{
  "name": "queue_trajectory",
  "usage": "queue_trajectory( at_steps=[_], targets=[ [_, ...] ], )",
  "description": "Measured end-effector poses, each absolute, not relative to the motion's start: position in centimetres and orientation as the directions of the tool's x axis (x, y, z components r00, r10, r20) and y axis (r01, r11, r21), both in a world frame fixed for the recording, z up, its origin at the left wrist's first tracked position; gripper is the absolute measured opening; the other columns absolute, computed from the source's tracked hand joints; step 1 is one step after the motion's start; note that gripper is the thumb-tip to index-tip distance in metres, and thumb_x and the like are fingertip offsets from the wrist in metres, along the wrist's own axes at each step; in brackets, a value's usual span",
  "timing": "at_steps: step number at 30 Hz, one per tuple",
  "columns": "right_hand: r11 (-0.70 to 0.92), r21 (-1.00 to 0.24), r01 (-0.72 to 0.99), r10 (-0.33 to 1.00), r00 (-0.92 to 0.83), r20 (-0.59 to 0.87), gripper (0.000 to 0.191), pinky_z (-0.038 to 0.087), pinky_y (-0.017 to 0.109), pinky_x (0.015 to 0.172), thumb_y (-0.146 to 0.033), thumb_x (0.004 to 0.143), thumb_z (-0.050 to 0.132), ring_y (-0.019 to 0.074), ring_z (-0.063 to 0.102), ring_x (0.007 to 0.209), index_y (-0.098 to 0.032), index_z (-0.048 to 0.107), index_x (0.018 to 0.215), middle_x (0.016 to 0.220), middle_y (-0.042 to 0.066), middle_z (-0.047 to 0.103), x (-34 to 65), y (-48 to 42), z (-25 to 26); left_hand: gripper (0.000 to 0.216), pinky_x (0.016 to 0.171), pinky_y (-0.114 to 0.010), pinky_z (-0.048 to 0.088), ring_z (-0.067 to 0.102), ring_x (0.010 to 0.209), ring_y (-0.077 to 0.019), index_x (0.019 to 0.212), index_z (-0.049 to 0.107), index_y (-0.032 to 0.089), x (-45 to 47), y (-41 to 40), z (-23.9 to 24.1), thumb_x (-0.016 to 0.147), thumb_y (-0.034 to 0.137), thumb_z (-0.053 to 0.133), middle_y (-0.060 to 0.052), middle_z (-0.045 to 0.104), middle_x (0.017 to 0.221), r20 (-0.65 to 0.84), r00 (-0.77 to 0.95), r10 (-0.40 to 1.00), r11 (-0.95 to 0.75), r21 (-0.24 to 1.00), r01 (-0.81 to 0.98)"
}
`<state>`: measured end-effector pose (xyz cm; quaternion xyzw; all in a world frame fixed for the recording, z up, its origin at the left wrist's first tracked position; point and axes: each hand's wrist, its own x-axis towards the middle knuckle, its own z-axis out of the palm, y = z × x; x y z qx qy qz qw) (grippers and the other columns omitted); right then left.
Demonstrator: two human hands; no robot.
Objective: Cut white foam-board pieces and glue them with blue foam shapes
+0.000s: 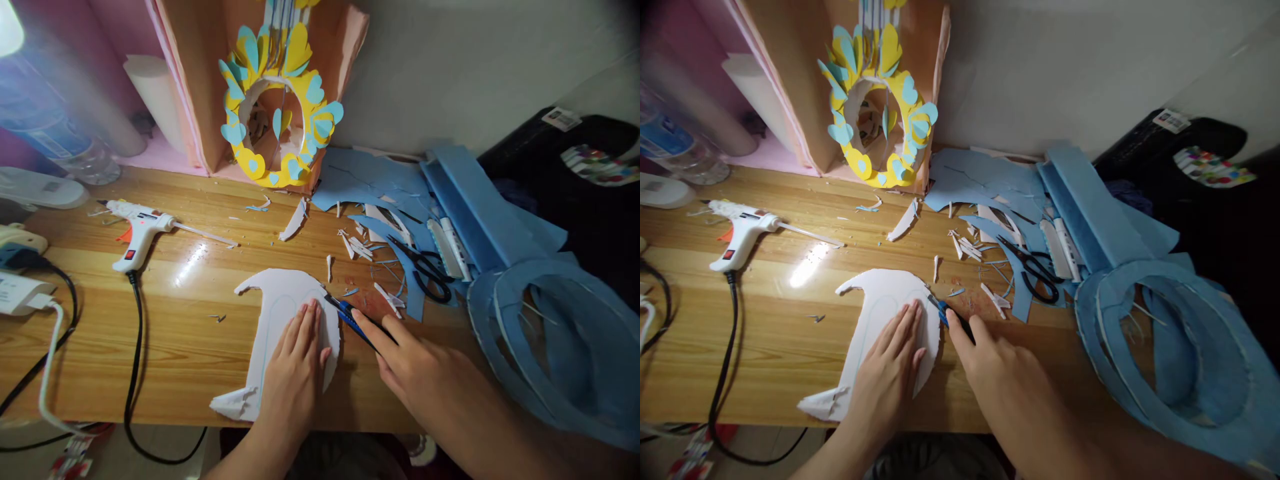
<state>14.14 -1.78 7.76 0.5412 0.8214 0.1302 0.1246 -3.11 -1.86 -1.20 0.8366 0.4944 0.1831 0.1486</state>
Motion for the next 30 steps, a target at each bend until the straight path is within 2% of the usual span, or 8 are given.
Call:
queue_trajectory(
  at_steps=[3,6,11,14,16,18,22,30],
  targets=[
    [0.375,0.316,0.871,0.926,-0.365,-0.093,0.064,0.049,0.027,0.032,-0.005,0.064,0.063,0.0145,0.061,0.042,-0.021,0.059,0.125,0.085,0.002,0.07,14.2,-1.8,7.8,0.062,0.104,-0.042,0.045,0.033,0.137,-0.025,0.148,0.007,0.012,-3.1,-1.8,-1.2,0.095,0.021,0.037,-0.013,0.036,0.148,0.16,0.457,0.875,-0.479,0.432,0.764],
    [0.364,0.23,0.903,0.932,-0.352,-0.093,0.058,0.05,0.027,0.035,-0.007,0.068,0.06,0.0153,0.065,0.048,-0.023,0.059,0.124,0.097,0.003,0.072,14.7,-1.4,8.4,0.06,0.105,-0.042,0.045,0.033,0.137,-0.025,0.148,0.012,0.01,-3.1,-1.8,-1.1,0.095,0.023,0.037,-0.013,0.036,0.148,0.155,0.456,0.876,-0.475,0.433,0.766],
    [0.366,0.096,0.925,0.929,-0.369,0.01,0.053,0.051,0.03,0.038,-0.015,0.08,0.053,0.0176,0.067,0.052,-0.028,0.05,0.131,0.105,0.0,0.071,17.4,0.1,10.5,0.058,0.106,-0.041,0.044,0.033,0.137,-0.0245,0.146,0.019,0.01,-3.1,-1.8,-1.2,0.095,0.026,0.04,-0.013,0.036,0.149,0.139,0.448,0.883,-0.46,0.444,0.769],
    [0.448,-0.007,0.894,0.894,-0.448,-0.026,0.047,0.056,0.031,0.055,-0.019,0.088,0.047,0.0208,0.071,0.074,-0.026,0.045,0.135,0.114,0.004,0.068,19.0,2.4,11.0,0.058,0.105,-0.041,0.044,0.035,0.136,-0.0246,0.146,0.02,0.011,-3.2,-1.8,-1.2,0.094,0.025,0.04,-0.013,0.037,0.148,0.16,0.45,0.878,-0.472,0.445,0.761],
    [0.52,-0.122,0.845,0.838,-0.533,-0.118,0.046,0.057,0.031,0.071,-0.017,0.091,0.045,0.0204,0.068,0.094,-0.028,0.043,0.135,0.122,0.002,0.064,19.5,4.3,10.7,0.056,0.105,-0.041,0.045,0.035,0.136,-0.0249,0.146,0.022,0.01,-3.2,-1.8,-1.1,0.095,0.026,0.039,-0.013,0.038,0.147,0.171,0.451,0.876,-0.477,0.44,0.761],
    [0.561,-0.196,0.804,0.781,-0.593,-0.196,0.047,0.054,0.032,0.08,-0.014,0.091,0.044,0.0194,0.064,0.103,-0.031,0.043,0.136,0.124,0.0,0.063,19.6,6.0,10.1,0.054,0.105,-0.041,0.045,0.036,0.136,-0.0247,0.145,0.025,0.01,-3.2,-1.9,-1.1,0.095,0.026,0.039,-0.013,0.039,0.147,0.169,0.451,0.876,-0.477,0.434,0.764],
    [0.574,-0.218,0.789,0.749,-0.614,-0.251,0.046,0.052,0.032,0.081,-0.016,0.092,0.045,0.0193,0.065,0.101,-0.032,0.043,0.136,0.118,0.001,0.065,19.6,7.7,9.0,0.052,0.107,-0.038,0.043,0.034,0.137,-0.0233,0.142,0.029,0.007,-3.2,-2.0,-1.0,0.095,0.025,0.039,-0.012,0.037,0.148,0.141,0.458,0.878,-0.473,0.414,0.778],
    [0.598,-0.222,0.77,0.748,-0.636,-0.19,0.044,0.052,0.028,0.077,-0.016,0.091,0.047,0.0169,0.066,0.097,-0.032,0.047,0.133,0.114,0.0,0.067,20.2,7.9,8.7,0.05,0.108,-0.037,0.042,0.033,0.137,-0.0225,0.141,0.031,0.006,-3.3,-1.8,-1.0,0.095,0.025,0.038,-0.01,0.035,0.149,0.133,0.469,0.873,-0.48,0.394,0.784]
  ],
)
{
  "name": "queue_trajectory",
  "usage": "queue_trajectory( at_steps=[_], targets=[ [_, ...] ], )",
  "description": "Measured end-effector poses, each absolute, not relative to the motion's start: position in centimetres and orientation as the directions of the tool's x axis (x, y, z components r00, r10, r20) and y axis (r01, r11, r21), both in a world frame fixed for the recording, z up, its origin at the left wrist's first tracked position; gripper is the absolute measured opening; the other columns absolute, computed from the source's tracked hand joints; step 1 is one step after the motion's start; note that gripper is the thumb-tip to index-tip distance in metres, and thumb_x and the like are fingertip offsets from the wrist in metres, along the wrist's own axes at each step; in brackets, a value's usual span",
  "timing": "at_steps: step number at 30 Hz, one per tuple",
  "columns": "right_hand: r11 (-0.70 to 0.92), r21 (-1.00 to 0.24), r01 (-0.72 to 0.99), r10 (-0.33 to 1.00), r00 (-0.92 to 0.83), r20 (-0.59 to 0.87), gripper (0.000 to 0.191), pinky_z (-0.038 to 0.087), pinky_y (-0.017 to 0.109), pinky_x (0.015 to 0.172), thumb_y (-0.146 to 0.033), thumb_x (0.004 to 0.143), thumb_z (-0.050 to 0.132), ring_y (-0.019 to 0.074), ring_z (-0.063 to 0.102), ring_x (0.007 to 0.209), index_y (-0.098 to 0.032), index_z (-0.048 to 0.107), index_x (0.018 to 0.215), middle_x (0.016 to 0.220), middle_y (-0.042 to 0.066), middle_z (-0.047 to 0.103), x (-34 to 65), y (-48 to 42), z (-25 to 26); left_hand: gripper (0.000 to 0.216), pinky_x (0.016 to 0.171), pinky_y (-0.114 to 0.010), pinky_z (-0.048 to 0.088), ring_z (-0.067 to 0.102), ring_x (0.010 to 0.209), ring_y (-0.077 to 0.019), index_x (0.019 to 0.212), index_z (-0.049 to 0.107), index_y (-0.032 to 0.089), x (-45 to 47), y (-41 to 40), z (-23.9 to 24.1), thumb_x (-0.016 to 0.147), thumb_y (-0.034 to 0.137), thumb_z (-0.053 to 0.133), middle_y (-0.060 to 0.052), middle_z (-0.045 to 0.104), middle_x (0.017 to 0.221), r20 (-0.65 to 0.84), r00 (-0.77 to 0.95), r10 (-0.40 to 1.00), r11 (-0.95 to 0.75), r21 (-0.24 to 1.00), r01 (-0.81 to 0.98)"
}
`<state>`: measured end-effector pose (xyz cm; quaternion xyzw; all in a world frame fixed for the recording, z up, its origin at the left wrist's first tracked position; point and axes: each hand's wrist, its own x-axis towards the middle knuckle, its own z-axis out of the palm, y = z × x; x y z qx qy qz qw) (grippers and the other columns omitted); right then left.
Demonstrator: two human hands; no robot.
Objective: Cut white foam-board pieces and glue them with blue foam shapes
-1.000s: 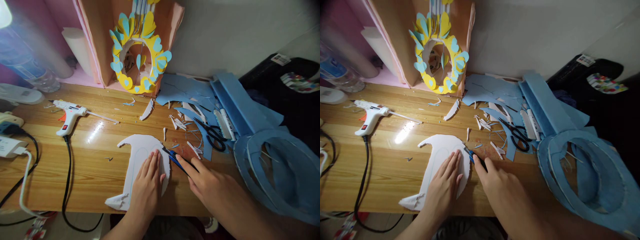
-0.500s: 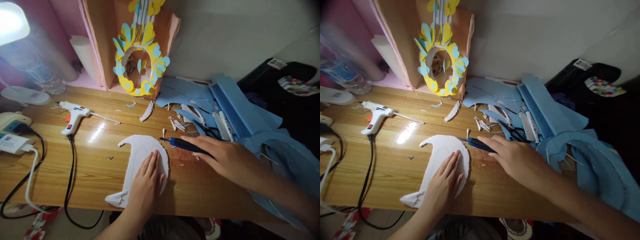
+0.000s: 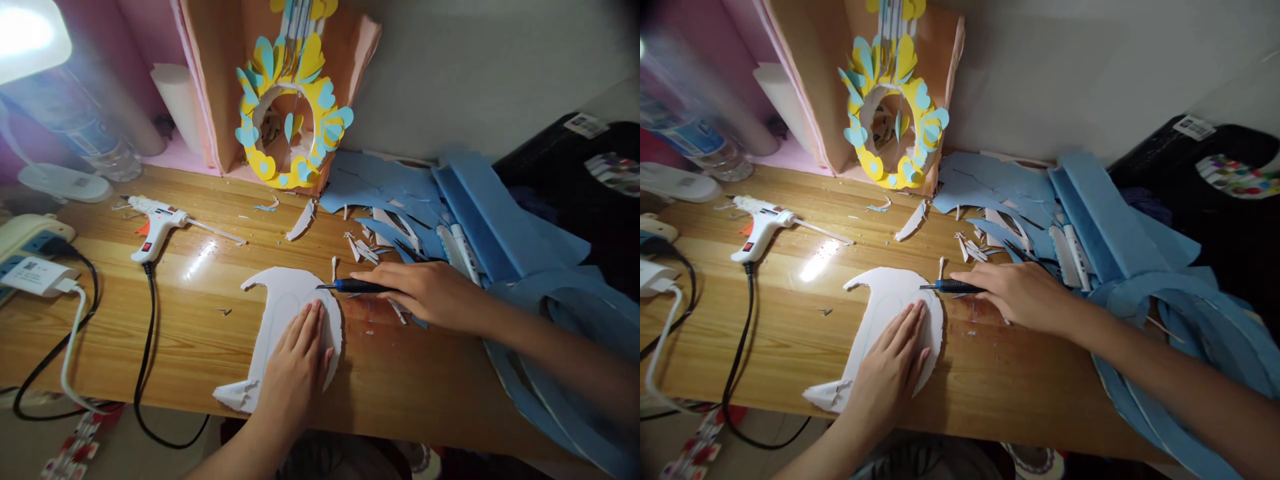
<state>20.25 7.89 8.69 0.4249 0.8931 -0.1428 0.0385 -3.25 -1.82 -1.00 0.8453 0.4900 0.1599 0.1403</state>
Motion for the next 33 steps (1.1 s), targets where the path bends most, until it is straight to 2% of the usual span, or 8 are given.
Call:
queue_trajectory(
  at_steps=[4,10,16,23,26,28,30,33],
  targets=[
    [0.639,-0.131,0.758,0.735,-0.652,-0.188,0.047,0.05,0.025,0.068,-0.015,0.091,0.048,0.0161,0.068,0.087,-0.031,0.045,0.135,0.113,0.0,0.067,20.2,7.8,8.7,0.05,0.108,-0.038,0.042,0.033,0.137,-0.0227,0.141,0.032,0.006,-3.2,-1.9,-0.9,0.095,0.025,0.038,-0.011,0.036,0.148,0.134,0.466,0.874,-0.478,0.401,0.781],
    [0.71,0.051,0.702,0.692,-0.683,-0.231,0.064,0.046,0.025,0.056,0.001,0.079,0.045,0.0155,0.067,0.075,-0.026,0.042,0.137,0.109,0.001,0.067,19.1,7.4,8.9,0.05,0.107,-0.038,0.043,0.035,0.136,-0.0231,0.141,0.033,0.006,-3.1,-1.9,-0.8,0.095,0.025,0.039,-0.012,0.038,0.147,0.122,0.453,0.883,-0.459,0.424,0.781],
    [0.77,0.106,0.629,0.635,-0.738,-0.231,0.072,0.044,0.026,0.055,0.005,0.069,0.047,0.0156,0.065,0.073,-0.021,0.043,0.137,0.103,0.003,0.067,18.9,7.6,9.0,0.056,0.105,-0.04,0.044,0.037,0.135,-0.024,0.145,0.024,0.01,-2.9,-1.9,-0.9,0.093,0.023,0.042,-0.012,0.039,0.147,0.152,0.432,0.889,-0.455,0.416,0.788],
    [0.782,0.129,0.61,0.622,-0.751,-0.219,0.071,0.043,0.025,0.052,0.002,0.07,0.048,0.0146,0.065,0.068,-0.02,0.042,0.137,0.101,0.003,0.066,19.5,7.4,8.8,0.065,0.108,-0.041,0.041,0.033,0.137,-0.0256,0.144,0.025,0.008,-2.8,-2.1,-0.4,0.089,0.031,0.05,-0.013,0.036,0.148,0.124,0.435,0.892,-0.444,0.413,0.795],
    [0.755,0.091,0.65,0.652,-0.729,-0.206,0.067,0.044,0.024,0.051,0.0,0.074,0.048,0.0139,0.065,0.066,-0.024,0.043,0.137,0.104,0.003,0.067,20.0,7.4,9.3,0.068,0.109,-0.041,0.04,0.031,0.138,-0.0257,0.144,0.024,0.008,-3.1,-2.1,-0.1,0.087,0.033,0.051,-0.013,0.034,0.149,0.101,0.442,0.891,-0.44,0.429,0.789],
    [0.681,-0.002,0.732,0.721,-0.672,-0.169,0.059,0.048,0.024,0.054,-0.007,0.082,0.047,0.015,0.067,0.07,-0.028,0.042,0.137,0.11,0.002,0.067,20.8,7.2,9.8,0.069,0.109,-0.04,0.04,0.031,0.138,-0.0255,0.145,0.023,0.007,-3.4,-1.9,0.1,0.087,0.033,0.051,-0.013,0.034,0.149,0.087,0.461,0.883,-0.45,0.434,0.781],
    [0.562,-0.125,0.818,0.811,-0.574,-0.113,0.051,0.053,0.028,0.067,-0.018,0.089,0.046,0.0185,0.068,0.086,-0.031,0.041,0.138,0.117,0.001,0.064,21.9,6.9,10.2,0.07,0.11,-0.04,0.039,0.03,0.138,-0.0259,0.144,0.025,0.007,-3.6,-1.7,0.3,0.085,0.032,0.052,-0.013,0.034,0.15,0.064,0.504,0.861,-0.479,0.433,0.764],
    [0.402,-0.256,0.879,0.903,-0.427,-0.046,0.047,0.053,0.036,0.085,-0.027,0.092,0.048,0.0233,0.062,0.107,-0.033,0.041,0.138,0.124,0.001,0.061,23.5,6.2,10.0,0.076,0.11,-0.042,0.038,0.028,0.139,-0.0298,0.143,0.025,0.003,-3.6,-1.4,0.5,0.078,0.029,0.054,-0.017,0.031,0.15,0.044,0.555,0.831,-0.522,0.408,0.749]
  ],
)
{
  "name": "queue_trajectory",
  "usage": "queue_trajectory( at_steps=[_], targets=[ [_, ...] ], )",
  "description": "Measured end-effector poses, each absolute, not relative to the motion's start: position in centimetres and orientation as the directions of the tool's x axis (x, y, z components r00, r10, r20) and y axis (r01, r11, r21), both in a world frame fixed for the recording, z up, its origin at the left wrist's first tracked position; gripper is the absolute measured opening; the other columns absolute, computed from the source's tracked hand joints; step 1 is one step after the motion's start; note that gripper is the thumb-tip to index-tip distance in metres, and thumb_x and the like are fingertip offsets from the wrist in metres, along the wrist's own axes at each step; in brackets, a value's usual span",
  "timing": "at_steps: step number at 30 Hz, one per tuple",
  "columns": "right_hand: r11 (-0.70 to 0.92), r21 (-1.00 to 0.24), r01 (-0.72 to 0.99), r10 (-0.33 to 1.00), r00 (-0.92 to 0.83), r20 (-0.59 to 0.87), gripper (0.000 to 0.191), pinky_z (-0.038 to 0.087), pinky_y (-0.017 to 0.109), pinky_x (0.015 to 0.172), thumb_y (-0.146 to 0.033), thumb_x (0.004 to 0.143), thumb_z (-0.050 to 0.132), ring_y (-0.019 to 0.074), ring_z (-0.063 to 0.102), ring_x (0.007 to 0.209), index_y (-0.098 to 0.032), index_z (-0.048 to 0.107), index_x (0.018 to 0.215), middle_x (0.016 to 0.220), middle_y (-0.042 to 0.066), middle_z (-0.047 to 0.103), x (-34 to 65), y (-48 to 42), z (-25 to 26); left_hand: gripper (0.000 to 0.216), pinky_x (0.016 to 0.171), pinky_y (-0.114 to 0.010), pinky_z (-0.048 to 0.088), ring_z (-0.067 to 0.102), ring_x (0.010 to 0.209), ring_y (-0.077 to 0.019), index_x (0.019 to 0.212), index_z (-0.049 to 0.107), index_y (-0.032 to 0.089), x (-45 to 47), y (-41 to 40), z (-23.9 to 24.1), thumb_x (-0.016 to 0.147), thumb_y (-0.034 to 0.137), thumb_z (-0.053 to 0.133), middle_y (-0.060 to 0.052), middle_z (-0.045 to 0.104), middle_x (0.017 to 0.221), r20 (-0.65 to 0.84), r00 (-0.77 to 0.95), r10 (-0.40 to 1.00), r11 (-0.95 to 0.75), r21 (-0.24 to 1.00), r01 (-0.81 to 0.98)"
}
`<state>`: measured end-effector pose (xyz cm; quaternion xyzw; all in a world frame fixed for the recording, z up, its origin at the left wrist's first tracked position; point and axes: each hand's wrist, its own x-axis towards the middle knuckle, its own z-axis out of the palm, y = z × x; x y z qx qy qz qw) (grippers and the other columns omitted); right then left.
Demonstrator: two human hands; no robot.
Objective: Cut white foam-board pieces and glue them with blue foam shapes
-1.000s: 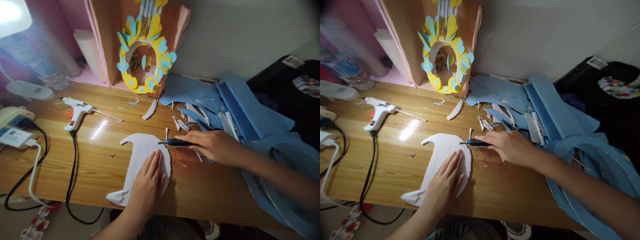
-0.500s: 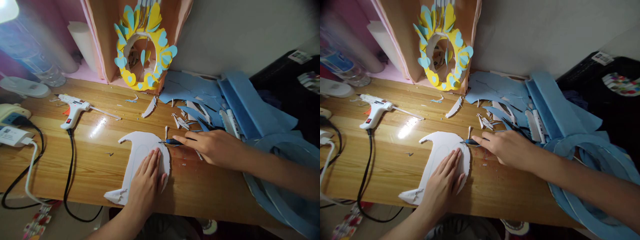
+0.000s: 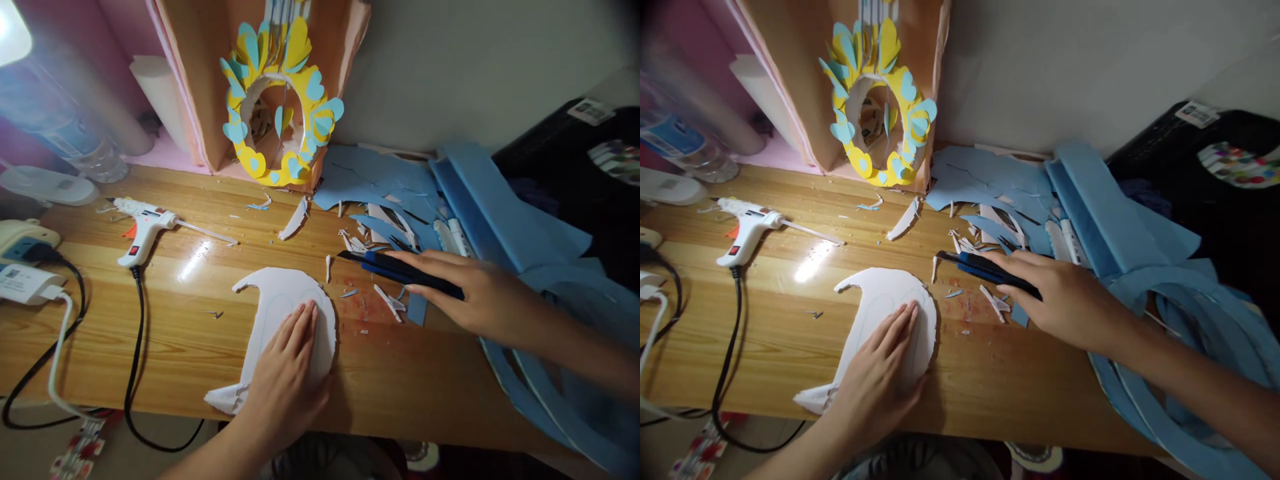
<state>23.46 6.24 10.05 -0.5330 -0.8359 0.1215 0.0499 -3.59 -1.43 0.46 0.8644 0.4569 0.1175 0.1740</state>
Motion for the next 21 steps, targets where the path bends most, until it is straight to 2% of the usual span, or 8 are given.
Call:
queue_trajectory(
  at_steps=[3,6,11,14,17,21],
  targets=[
    [0.343,-0.302,0.89,0.929,-0.368,-0.028,0.048,0.052,0.04,0.09,-0.026,0.092,0.048,0.0252,0.06,0.112,-0.034,0.04,0.138,0.128,0.002,0.06,24.3,5.6,9.6,0.082,0.109,-0.044,0.038,0.023,0.139,-0.0341,0.143,0.019,-0.003,-3.7,-1.4,0.6,0.071,0.016,0.052,-0.022,0.027,0.15,0.049,0.591,0.805,-0.568,0.351,0.745],
    [0.333,-0.334,0.882,0.933,-0.359,-0.02,0.048,0.049,0.042,0.095,-0.024,0.091,0.049,0.0253,0.057,0.117,-0.033,0.041,0.137,0.131,0.002,0.058,24.4,5.3,9.4,0.085,0.109,-0.046,0.037,0.016,0.141,-0.0333,0.145,0.017,0.001,-4.6,-1.4,1.0,0.064,0.003,0.045,-0.021,0.026,0.151,0.032,0.69,0.723,-0.659,0.33,0.675],
    [0.35,-0.38,0.856,0.911,-0.406,-0.075,0.047,0.047,0.043,0.098,-0.025,0.091,0.049,0.0245,0.056,0.117,-0.031,0.042,0.137,0.131,0.003,0.058,24.1,5.1,9.5,0.091,0.109,-0.037,0.037,0.024,0.14,-0.0206,0.147,0.019,0.015,-7.2,-0.6,2.7,0.06,-0.002,0.039,-0.008,0.026,0.152,-0.065,0.84,0.538,-0.718,0.486,0.498],
    [0.422,-0.347,0.838,0.855,-0.495,-0.156,0.045,0.05,0.041,0.094,-0.025,0.092,0.047,0.0234,0.06,0.113,-0.03,0.044,0.136,0.127,0.003,0.061,23.7,4.2,9.1,0.091,0.112,-0.036,0.033,0.031,0.137,-0.0131,0.147,0.017,0.023,-8.6,0.4,3.5,0.063,-0.004,0.035,0.001,0.031,0.149,-0.084,0.883,0.461,-0.706,0.568,0.423],
    [0.471,-0.283,0.836,0.829,-0.529,-0.183,0.047,0.055,0.037,0.085,-0.024,0.093,0.044,0.0218,0.064,0.105,-0.031,0.039,0.139,0.126,0.004,0.061,22.9,2.6,8.7,0.082,0.111,-0.037,0.034,0.036,0.134,-0.0126,0.146,0.02,0.026,-9.4,1.1,3.5,0.071,-0.004,0.035,0.003,0.038,0.146,-0.074,0.862,0.501,-0.691,0.565,0.45],
    [0.488,-0.263,0.832,0.832,-0.535,-0.146,0.049,0.057,0.029,0.075,-0.02,0.093,0.042,0.0179,0.068,0.094,-0.031,0.036,0.141,0.121,0.005,0.063,21.2,0.0,8.3,0.073,0.112,-0.039,0.034,0.033,0.136,-0.0142,0.145,0.024,0.025,-9.6,0.6,2.3,0.079,0.0,0.039,0.001,0.037,0.147,-0.047,0.821,0.569,-0.67,0.554,0.495]
  ],
)
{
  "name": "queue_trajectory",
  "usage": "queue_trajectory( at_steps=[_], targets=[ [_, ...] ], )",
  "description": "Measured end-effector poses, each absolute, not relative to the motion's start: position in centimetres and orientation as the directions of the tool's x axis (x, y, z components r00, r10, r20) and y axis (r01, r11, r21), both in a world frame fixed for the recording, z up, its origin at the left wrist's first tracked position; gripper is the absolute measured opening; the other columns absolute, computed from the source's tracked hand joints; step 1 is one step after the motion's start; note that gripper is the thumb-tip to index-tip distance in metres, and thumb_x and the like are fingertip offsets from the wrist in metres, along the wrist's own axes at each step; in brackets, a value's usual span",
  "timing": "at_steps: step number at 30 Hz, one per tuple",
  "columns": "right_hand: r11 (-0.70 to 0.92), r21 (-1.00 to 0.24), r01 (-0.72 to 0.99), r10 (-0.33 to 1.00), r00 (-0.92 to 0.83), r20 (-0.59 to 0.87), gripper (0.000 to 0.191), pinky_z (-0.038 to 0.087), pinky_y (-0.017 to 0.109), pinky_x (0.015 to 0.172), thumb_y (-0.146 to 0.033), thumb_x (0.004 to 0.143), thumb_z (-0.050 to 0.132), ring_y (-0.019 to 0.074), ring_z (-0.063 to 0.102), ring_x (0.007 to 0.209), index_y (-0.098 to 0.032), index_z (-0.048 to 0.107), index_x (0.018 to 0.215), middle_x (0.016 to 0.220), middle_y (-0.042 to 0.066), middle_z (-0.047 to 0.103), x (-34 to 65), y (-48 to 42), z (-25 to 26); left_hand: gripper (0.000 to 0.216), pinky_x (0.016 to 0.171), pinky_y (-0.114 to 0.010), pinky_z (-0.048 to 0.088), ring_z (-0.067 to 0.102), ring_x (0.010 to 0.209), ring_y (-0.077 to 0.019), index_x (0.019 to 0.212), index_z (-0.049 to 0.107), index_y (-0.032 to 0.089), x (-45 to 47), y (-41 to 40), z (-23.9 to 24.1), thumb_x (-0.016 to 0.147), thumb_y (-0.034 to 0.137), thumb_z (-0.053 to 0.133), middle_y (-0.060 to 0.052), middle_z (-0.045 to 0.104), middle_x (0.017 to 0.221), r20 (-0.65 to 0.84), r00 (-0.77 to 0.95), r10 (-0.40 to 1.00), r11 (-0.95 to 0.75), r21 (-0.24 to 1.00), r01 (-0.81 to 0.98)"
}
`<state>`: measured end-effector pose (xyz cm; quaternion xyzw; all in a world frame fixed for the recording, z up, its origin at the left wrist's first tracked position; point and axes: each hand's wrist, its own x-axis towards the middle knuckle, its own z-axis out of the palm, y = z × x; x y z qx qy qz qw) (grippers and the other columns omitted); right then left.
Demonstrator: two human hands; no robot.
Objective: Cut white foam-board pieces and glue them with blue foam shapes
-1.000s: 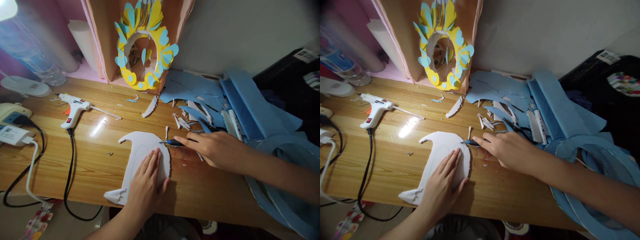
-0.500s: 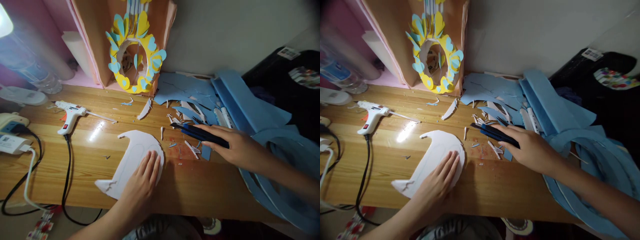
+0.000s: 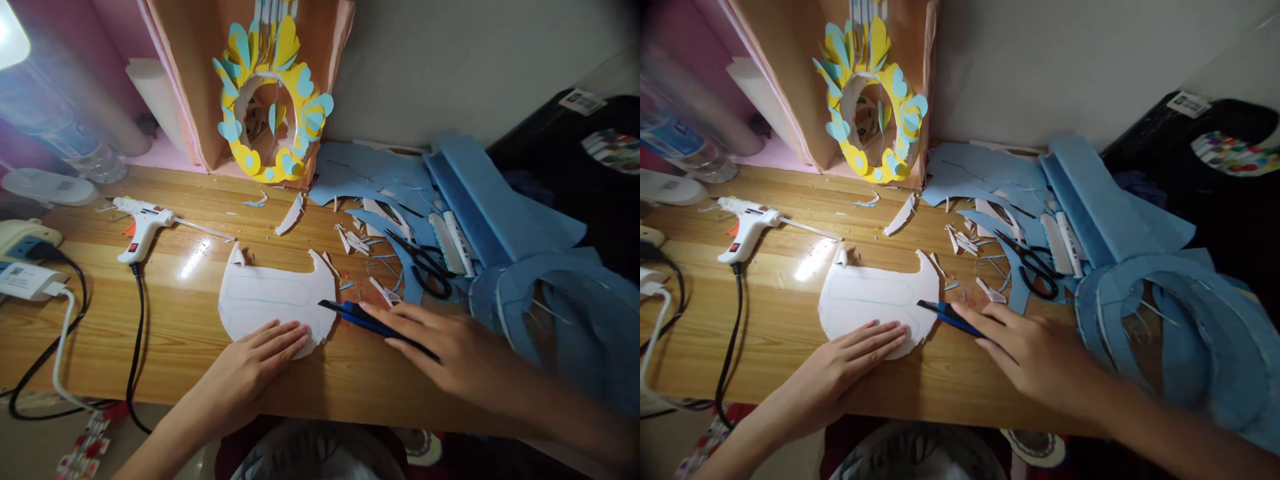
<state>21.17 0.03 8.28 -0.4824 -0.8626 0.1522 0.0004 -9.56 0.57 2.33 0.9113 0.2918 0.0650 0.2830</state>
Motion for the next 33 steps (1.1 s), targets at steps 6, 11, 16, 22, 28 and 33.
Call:
queue_trajectory(
  at_steps=[6,11,16,22,28,33],
  targets=[
    [0.482,-0.236,0.844,0.84,-0.522,-0.149,0.047,0.056,0.026,0.064,-0.018,0.094,0.038,0.0151,0.069,0.071,-0.024,0.04,0.14,0.106,0.007,0.067,19.5,-1.9,7.0,0.061,0.112,-0.037,0.035,0.034,0.136,-0.013,0.144,0.027,0.023,-8.9,-0.7,0.4,0.087,0.004,0.038,0.0,0.041,0.146,0.043,0.808,0.588,-0.68,0.568,0.464],
    [0.469,-0.207,0.859,0.853,-0.501,-0.147,0.048,0.055,0.024,0.064,-0.018,0.093,0.038,0.0119,0.065,0.062,-0.025,0.039,0.141,0.1,0.005,0.067,19.3,-2.6,6.7,0.058,0.111,-0.037,0.036,0.035,0.135,-0.0124,0.144,0.028,0.022,-9.0,-0.6,-0.1,0.089,0.004,0.036,0.0,0.042,0.145,0.072,0.799,0.597,-0.677,0.581,0.453],
    [0.504,-0.108,0.857,0.853,-0.513,-0.093,0.049,0.052,0.021,0.058,-0.017,0.092,0.038,0.01,0.062,0.054,-0.025,0.041,0.14,0.092,0.005,0.068,19.0,-3.1,7.0,0.051,0.111,-0.037,0.037,0.035,0.135,-0.012,0.141,0.034,0.017,-9.0,-0.5,-0.3,0.091,0.006,0.034,-0.001,0.044,0.144,0.109,0.81,0.576,-0.698,0.581,0.418],
    [0.496,0.063,0.866,0.868,-0.494,-0.055,0.053,0.047,0.025,0.041,-0.009,0.087,0.034,0.0104,0.057,0.04,-0.02,0.045,0.137,0.089,0.005,0.068,17.4,-4.2,7.3,0.044,0.111,-0.035,0.036,0.035,0.135,-0.0125,0.138,0.038,0.014,-9.0,-0.5,-0.4,0.094,0.011,0.032,-0.002,0.045,0.143,0.136,0.816,0.562,-0.729,0.548,0.411],
    [0.511,0.214,0.833,0.858,-0.511,-0.057,0.061,0.044,0.026,0.035,-0.004,0.07,0.046,0.0108,0.054,0.036,-0.017,0.054,0.129,0.083,0.004,0.068,15.8,-4.4,7.6,0.044,0.111,-0.035,0.036,0.037,0.134,-0.0129,0.136,0.041,0.015,-8.9,-0.5,-0.5,0.093,0.01,0.035,-0.003,0.047,0.142,0.141,0.807,0.574,-0.714,0.569,0.408],
    [0.515,0.217,0.829,0.856,-0.51,-0.083,0.071,0.046,0.027,0.033,-0.003,0.063,0.047,0.011,0.049,0.033,-0.017,0.052,0.132,0.08,0.002,0.067,15.8,-4.8,8.1,0.05,0.108,-0.035,0.04,0.04,0.133,-0.0135,0.135,0.043,0.016,-8.5,-0.5,-0.3,0.087,0.004,0.037,-0.003,0.049,0.14,0.118,0.791,0.601,-0.667,0.619,0.415]
  ],
)
